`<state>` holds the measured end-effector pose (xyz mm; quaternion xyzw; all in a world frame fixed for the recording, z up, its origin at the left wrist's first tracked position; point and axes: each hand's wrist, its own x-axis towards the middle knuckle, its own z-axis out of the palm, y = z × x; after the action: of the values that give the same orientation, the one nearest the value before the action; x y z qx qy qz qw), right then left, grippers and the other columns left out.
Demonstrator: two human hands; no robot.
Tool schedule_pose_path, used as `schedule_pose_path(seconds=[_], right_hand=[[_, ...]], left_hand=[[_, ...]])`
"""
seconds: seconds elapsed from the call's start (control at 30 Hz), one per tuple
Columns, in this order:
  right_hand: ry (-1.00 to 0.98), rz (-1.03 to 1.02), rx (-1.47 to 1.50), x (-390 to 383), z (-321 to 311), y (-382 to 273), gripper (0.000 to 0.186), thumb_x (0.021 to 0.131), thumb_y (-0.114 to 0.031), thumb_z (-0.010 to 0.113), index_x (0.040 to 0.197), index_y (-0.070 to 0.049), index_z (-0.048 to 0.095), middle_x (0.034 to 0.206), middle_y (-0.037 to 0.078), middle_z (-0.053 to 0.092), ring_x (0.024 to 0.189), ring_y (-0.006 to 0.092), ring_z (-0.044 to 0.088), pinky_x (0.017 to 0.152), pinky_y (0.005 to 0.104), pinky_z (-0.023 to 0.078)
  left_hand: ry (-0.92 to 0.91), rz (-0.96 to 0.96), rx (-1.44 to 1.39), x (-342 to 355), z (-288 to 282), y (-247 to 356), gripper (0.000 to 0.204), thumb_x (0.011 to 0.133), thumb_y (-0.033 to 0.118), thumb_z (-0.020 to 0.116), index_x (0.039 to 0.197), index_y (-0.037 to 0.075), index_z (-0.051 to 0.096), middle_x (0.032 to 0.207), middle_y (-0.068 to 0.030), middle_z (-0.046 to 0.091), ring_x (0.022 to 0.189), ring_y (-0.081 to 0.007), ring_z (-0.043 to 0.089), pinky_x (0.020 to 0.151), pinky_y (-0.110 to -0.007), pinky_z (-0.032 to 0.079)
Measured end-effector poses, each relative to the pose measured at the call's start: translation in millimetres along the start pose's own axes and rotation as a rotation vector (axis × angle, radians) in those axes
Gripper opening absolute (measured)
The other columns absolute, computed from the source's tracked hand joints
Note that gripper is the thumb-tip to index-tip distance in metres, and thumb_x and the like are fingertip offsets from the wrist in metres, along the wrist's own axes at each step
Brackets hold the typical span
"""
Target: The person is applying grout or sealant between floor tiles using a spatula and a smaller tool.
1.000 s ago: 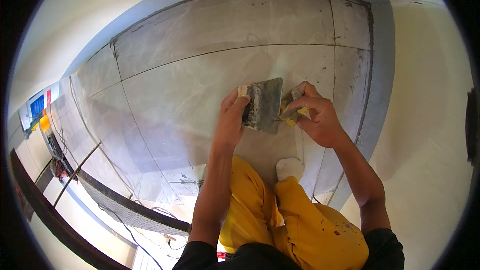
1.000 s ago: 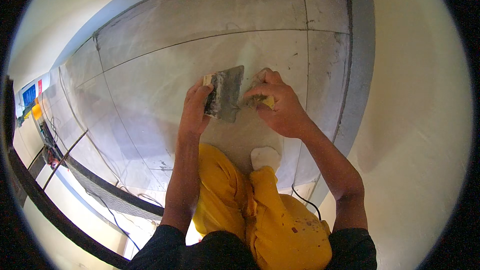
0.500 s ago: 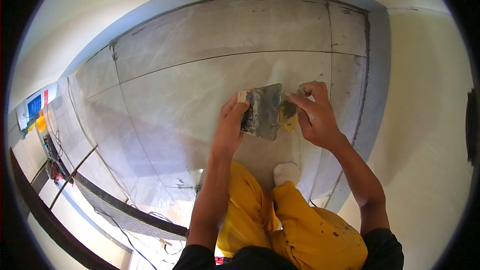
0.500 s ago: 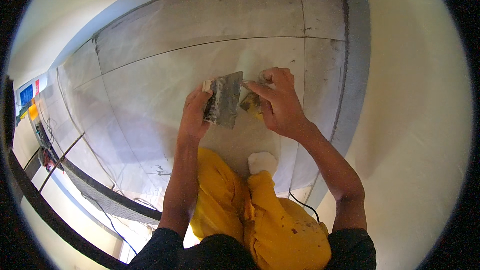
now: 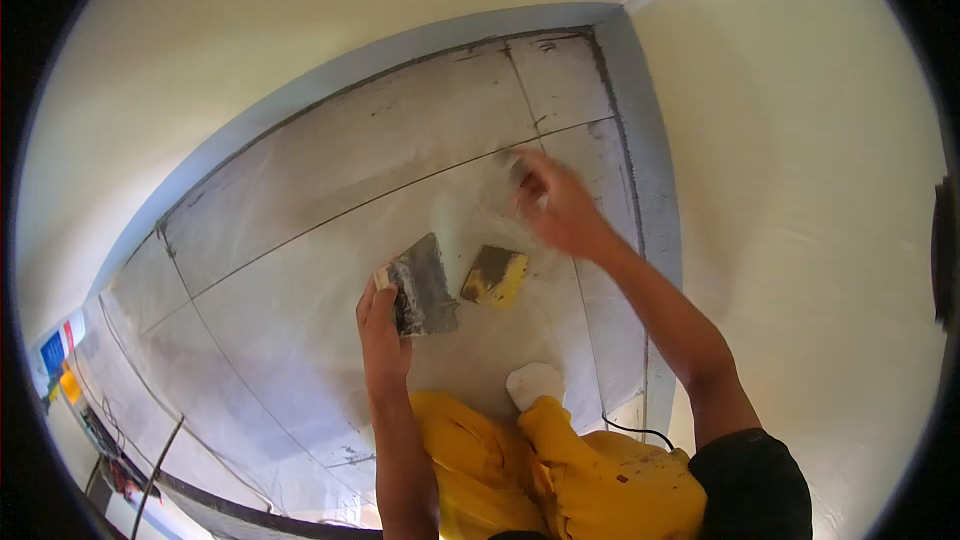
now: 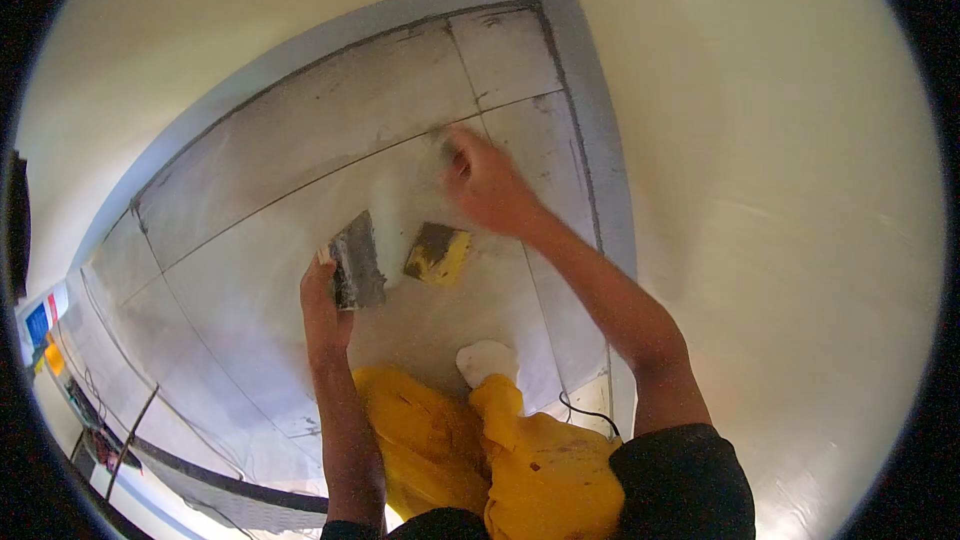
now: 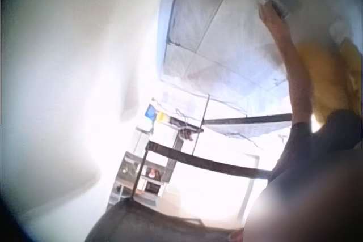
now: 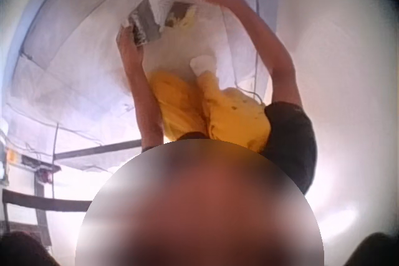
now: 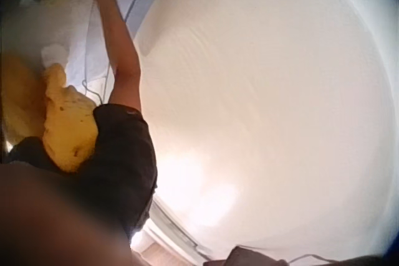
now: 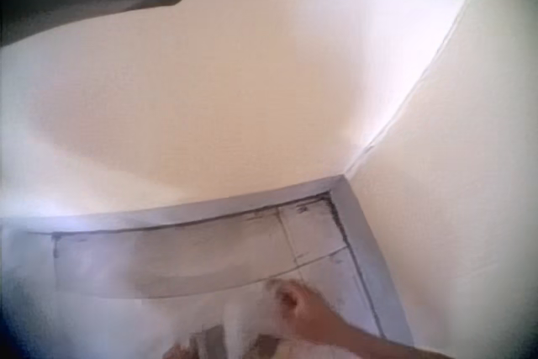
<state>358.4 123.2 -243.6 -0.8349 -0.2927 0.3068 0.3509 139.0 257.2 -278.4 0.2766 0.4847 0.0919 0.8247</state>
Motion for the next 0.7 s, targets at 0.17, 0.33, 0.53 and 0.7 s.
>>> schedule_pose_path(seconds=[0.17, 0.33, 0.53, 0.7], right_hand=[[0.233, 0.166, -0.877, 73, -60, 40, 0.067, 0.076, -0.008, 0.052, 0.134, 0.009, 0.023, 0.085, 0.022, 0.061, 0.068, 0.0312, 0.063, 0.057, 0.0399, 0.051], [0.261, 0.255, -1.018, 110, -70, 65, 0.070, 0.073, -0.006, 0.051, 0.134, 0.010, 0.020, 0.076, 0.021, 0.063, 0.066, 0.0325, 0.063, 0.057, 0.0410, 0.050], [0.329, 0.233, -1.075, 130, -69, 91, 0.066, 0.077, -0.010, 0.047, 0.134, 0.010, 0.021, 0.082, 0.022, 0.064, 0.070, 0.0329, 0.065, 0.060, 0.0403, 0.051], [0.298, 0.202, -1.138, 139, -73, 96, 0.065, 0.078, -0.012, 0.047, 0.134, 0.010, 0.023, 0.086, 0.023, 0.064, 0.074, 0.0316, 0.065, 0.063, 0.0405, 0.051]], left_hand=[[-0.117, -0.025, -0.045, 4, 4, -1, 0.033, 0.085, 0.008, 0.041, 0.114, -0.003, 0.051, 0.101, -0.0070, 0.057, 0.091, -0.0155, 0.056, 0.080, -0.027, 0.045], [-0.090, -0.027, -0.026, 4, 3, 2, 0.037, 0.086, 0.007, 0.039, 0.120, -0.005, 0.048, 0.107, -0.0101, 0.056, 0.095, -0.0175, 0.056, 0.082, -0.028, 0.044], [-0.096, -0.004, -0.029, 4, 1, 2, 0.038, 0.086, 0.006, 0.038, 0.120, -0.007, 0.046, 0.110, -0.0116, 0.056, 0.098, -0.0187, 0.056, 0.084, -0.029, 0.045], [-0.083, -0.016, -0.032, 2, 2, 2, 0.038, 0.086, 0.006, 0.038, 0.121, -0.007, 0.046, 0.111, -0.0122, 0.056, 0.099, -0.0192, 0.056, 0.085, -0.030, 0.045]])
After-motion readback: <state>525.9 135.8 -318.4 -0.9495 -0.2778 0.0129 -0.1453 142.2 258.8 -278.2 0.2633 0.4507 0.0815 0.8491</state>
